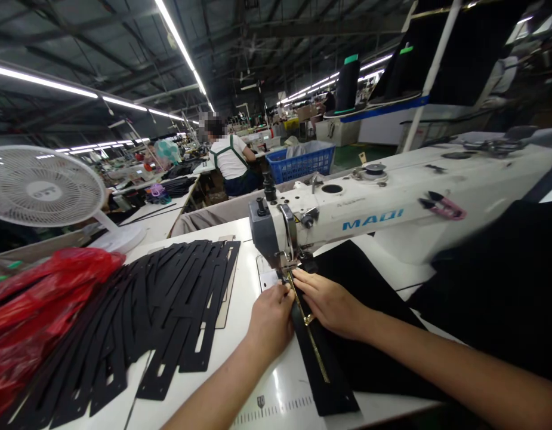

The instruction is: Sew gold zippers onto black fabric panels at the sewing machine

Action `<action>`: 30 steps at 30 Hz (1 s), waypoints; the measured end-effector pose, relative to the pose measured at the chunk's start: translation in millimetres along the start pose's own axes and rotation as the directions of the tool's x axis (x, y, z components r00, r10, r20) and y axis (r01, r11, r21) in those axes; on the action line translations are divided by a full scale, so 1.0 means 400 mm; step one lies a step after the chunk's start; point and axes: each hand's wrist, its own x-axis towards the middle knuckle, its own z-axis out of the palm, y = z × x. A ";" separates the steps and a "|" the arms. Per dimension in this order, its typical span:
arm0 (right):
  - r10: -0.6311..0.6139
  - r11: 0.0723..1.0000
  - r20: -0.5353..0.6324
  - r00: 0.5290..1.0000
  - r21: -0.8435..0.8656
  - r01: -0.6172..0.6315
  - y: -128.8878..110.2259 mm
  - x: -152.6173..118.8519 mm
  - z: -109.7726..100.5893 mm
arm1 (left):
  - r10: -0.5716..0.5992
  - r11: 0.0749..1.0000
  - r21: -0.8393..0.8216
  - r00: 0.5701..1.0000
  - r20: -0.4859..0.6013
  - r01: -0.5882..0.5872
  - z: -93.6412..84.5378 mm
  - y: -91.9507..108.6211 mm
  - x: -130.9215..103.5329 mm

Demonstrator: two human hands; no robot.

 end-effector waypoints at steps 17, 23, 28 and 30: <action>-0.184 0.971 -0.162 0.970 -0.181 0.154 -0.175 -0.133 -0.024 | 0.134 0.991 0.010 0.991 -0.018 -0.134 -0.021 0.011 -0.046; -0.212 0.959 -0.225 0.951 -0.237 0.157 -0.175 -0.130 -0.020 | 0.158 0.987 0.046 0.986 -0.053 -0.155 -0.013 0.019 -0.048; -0.193 0.971 -0.227 0.955 -0.187 0.152 -0.158 -0.104 -0.022 | 0.162 0.986 0.035 0.985 -0.057 -0.160 -0.010 0.002 -0.025; -0.181 0.974 -0.204 0.962 -0.170 0.147 -0.147 -0.095 -0.021 | 0.166 0.986 0.032 0.984 -0.057 -0.165 -0.010 -0.006 -0.019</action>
